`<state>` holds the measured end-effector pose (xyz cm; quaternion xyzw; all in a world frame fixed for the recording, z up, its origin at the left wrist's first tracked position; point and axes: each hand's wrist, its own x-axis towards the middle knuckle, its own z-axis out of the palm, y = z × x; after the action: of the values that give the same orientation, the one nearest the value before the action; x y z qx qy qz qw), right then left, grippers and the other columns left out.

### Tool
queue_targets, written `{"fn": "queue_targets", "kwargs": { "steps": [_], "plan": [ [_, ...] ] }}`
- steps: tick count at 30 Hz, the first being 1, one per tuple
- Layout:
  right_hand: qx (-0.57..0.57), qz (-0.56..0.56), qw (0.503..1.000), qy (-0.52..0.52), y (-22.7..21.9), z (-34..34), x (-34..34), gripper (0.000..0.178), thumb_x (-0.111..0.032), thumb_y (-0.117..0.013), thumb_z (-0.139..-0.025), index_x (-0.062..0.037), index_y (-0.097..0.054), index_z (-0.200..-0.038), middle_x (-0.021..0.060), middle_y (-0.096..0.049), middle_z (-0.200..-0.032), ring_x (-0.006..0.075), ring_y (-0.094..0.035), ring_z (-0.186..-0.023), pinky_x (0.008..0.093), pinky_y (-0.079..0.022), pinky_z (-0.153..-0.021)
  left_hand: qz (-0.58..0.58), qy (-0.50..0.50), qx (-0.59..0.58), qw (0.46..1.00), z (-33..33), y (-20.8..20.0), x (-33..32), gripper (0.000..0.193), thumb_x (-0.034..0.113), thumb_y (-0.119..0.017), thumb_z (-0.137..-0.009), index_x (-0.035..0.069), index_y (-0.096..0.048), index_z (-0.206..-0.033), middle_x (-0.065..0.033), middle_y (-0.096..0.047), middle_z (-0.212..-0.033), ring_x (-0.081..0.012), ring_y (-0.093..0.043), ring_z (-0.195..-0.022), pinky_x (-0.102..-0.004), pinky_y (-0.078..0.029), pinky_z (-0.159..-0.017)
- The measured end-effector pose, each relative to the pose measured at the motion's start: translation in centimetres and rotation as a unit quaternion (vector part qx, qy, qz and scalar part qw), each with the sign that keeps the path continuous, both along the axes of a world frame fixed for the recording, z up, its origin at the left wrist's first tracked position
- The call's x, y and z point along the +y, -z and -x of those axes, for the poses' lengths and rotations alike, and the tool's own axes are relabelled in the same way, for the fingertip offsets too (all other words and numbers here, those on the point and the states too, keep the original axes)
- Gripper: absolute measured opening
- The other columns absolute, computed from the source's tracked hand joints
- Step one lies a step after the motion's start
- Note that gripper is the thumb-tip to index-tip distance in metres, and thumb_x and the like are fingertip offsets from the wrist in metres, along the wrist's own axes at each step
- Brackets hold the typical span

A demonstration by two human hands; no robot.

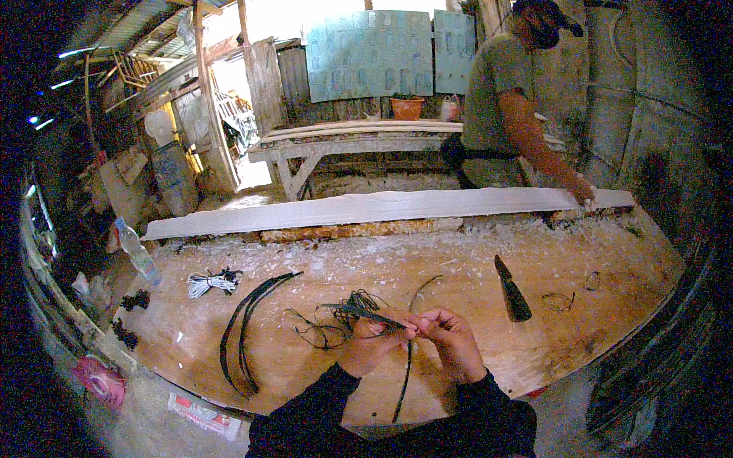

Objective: The person ties small black cords into knots by hand at a workbench. A coworker in the background wipes a long white board with a cloth. The person continues to tie and stack the cords throughout the clip.

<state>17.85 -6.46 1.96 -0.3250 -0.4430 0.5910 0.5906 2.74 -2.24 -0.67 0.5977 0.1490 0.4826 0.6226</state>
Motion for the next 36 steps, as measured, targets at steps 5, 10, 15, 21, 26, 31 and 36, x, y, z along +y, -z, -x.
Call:
{"fn": "queue_targets", "kwargs": {
  "steps": [5, 10, 15, 21, 26, 31, 36],
  "plan": [
    [-0.024, -0.020, 0.999, 0.030, 0.1, 0.2, -0.1, 0.005, -0.007, -0.054, -0.078, -0.0027, -0.055, -0.079, 0.0066, -0.060, -0.076, 0.0137, -0.056, -0.073, 0.0269, -0.042, -0.074, -0.065, 0.035, -0.056, 0.996, -0.3, 0.0, 0.2, 0.011, 0.004, -0.059, -0.076, 0.003, -0.055, -0.086, -0.0099, -0.058, -0.090, -0.0132, -0.055, -0.070, -0.0225, -0.045, -0.055],
    [-0.061, -0.025, 0.997, 0.038, 0.0, 0.3, -0.1, 0.005, -0.008, -0.055, -0.078, -0.0023, -0.056, -0.078, 0.0045, -0.060, -0.073, 0.0120, -0.056, -0.070, 0.0247, -0.042, -0.071, -0.056, -0.002, -0.015, 0.998, -0.1, -0.2, -0.2, 0.007, 0.006, -0.057, -0.078, 0.004, -0.057, -0.085, -0.0074, -0.059, -0.089, -0.0105, -0.053, -0.068, -0.0209, -0.043, -0.053],
    [-0.092, -0.024, 0.993, 0.069, 0.3, 0.6, -0.1, 0.004, -0.006, -0.056, -0.078, -0.0023, -0.056, -0.079, 0.0044, -0.060, -0.073, 0.0116, -0.056, -0.070, 0.0234, -0.043, -0.068, -0.031, -0.043, 0.040, 0.998, 0.1, -0.2, -0.3, 0.008, 0.010, -0.060, -0.076, 0.006, -0.059, -0.083, -0.0032, -0.060, -0.084, -0.0068, -0.050, -0.060, -0.0188, -0.038, -0.048],
    [-0.067, -0.060, 0.994, 0.063, 0.8, 0.6, 0.1, 0.004, -0.006, -0.056, -0.079, -0.0015, -0.056, -0.079, 0.0051, -0.060, -0.077, 0.0116, -0.056, -0.072, 0.0243, -0.044, -0.069, 0.009, -0.056, 0.080, 0.995, 0.2, -0.8, -0.1, 0.011, 0.014, -0.064, -0.073, 0.008, -0.060, -0.081, 0.0003, -0.062, -0.077, -0.0042, -0.047, -0.053, -0.0171, -0.034, -0.043],
    [-0.201, -0.118, 0.961, 0.150, 0.5, 1.0, -0.1, 0.002, -0.004, -0.057, -0.077, -0.0028, -0.058, -0.078, 0.0050, -0.059, -0.080, 0.0149, -0.055, -0.078, 0.0271, -0.043, -0.073, 0.090, -0.070, 0.087, 0.990, -0.1, -1.9, -0.3, 0.013, 0.015, -0.064, -0.073, 0.009, -0.058, -0.082, 0.0024, -0.059, -0.073, -0.0032, -0.046, -0.052, -0.0167, -0.033, -0.042],
    [-0.371, -0.305, 0.830, 0.283, -0.5, 1.5, -0.7, 0.009, -0.001, -0.060, -0.070, -0.0047, -0.059, -0.078, 0.0091, -0.057, -0.087, 0.0229, -0.054, -0.083, 0.0315, -0.042, -0.073, 0.196, -0.012, 0.048, 0.979, 0.1, -2.4, -0.1, 0.025, 0.014, -0.064, -0.074, 0.011, -0.049, -0.094, 0.0022, -0.055, -0.073, -0.0042, -0.046, -0.057, -0.0172, -0.034, -0.043],
    [-0.434, -0.438, 0.741, 0.267, -0.5, 1.2, -0.7, 0.018, 0.003, -0.058, -0.066, -0.0043, -0.057, -0.082, 0.0118, -0.057, -0.095, 0.0271, -0.054, -0.082, 0.0339, -0.043, -0.071, 0.247, 0.072, -0.015, 0.966, 0.7, -2.0, 0.2, 0.035, 0.014, -0.064, -0.073, 0.013, -0.045, -0.102, 0.0014, -0.055, -0.076, -0.0068, -0.049, -0.060, -0.0192, -0.039, -0.047]
  ]
}}
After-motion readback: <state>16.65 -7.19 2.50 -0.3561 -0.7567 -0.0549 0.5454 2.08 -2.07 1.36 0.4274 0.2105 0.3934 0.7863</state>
